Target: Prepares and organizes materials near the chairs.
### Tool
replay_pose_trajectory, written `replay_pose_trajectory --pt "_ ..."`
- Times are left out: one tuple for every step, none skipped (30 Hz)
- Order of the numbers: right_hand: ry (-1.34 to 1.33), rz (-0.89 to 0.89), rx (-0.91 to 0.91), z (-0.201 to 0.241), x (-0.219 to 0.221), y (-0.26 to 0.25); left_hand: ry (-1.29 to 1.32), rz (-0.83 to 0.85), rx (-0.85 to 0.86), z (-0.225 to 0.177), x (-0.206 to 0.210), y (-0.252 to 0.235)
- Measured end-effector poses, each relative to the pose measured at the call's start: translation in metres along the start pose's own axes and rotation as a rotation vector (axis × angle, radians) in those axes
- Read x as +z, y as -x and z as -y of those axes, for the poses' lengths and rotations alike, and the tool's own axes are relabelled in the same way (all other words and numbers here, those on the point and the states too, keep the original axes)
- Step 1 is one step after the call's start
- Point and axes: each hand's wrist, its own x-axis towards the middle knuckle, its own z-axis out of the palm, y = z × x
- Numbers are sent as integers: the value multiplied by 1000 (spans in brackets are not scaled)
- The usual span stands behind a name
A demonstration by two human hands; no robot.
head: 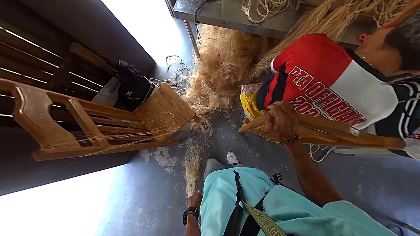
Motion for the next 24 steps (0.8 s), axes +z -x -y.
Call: replay_pose_trajectory --pt "-6 -3 7 0 0 0 -70 11 18 -6 -2 1" --pt "-15 1 18 1 -1 0 -137 28 31 -12 -5 1" --pt "-25 0 28 1 -1 0 -188 48 34 -20 -8 1" --pt "-35 -3 42 0 -2 0 -239 73 36 -27 -11 0" --pt "-42 -5 58 0 -2 0 -302 105 41 -34 -15 -4" --pt "-44 -1 77 1 -3 -1 -360 139 44 -40 -20 -10" --pt "-40 0 97 3 -3 -1 -415 170 51 -46 -26 -19" --pt "-37 -4 121 4 -3 -3 -457 191 56 -52 -33 -27" --pt "-35 -9 148 6 -3 -4 -455 188 55 -61 -38 -33" --pt "-23 -17 168 8 -3 -6 -426 173 47 -72 -43 -37" --pt "-10 -30 180 9 -3 -8 -374 158 37 -83 -48 -42" --pt "8 -43 183 10 -2 -10 -306 158 20 -94 -53 -49" --pt "27 -51 183 11 -1 -11 -207 159 -6 -104 -59 -57" --pt "41 -51 189 12 1 -12 -107 153 -22 -112 -64 -66" --pt "54 -48 199 13 2 -12 -31 151 -20 -119 -70 -77" --pt "68 -42 210 13 3 -12 10 160 -20 -128 -76 -86" --pt "82 -41 219 14 3 -12 27 172 -11 -137 -83 -94" --pt "92 -45 223 14 4 -12 32 178 8 -147 -88 -99" --pt "99 -57 224 15 5 -12 27 182 27 -156 -94 -103" --pt "104 -61 228 15 5 -13 20 183 37 -164 -98 -106" --pt "106 -60 234 16 5 -13 13 180 43 -170 -101 -108" --pt "111 -60 239 16 6 -13 5 184 41 -175 -103 -109" --pt "118 -62 241 17 6 -13 -6 189 37 -178 -105 -111" --pt "125 -64 247 17 7 -13 -16 193 29 -180 -106 -113"
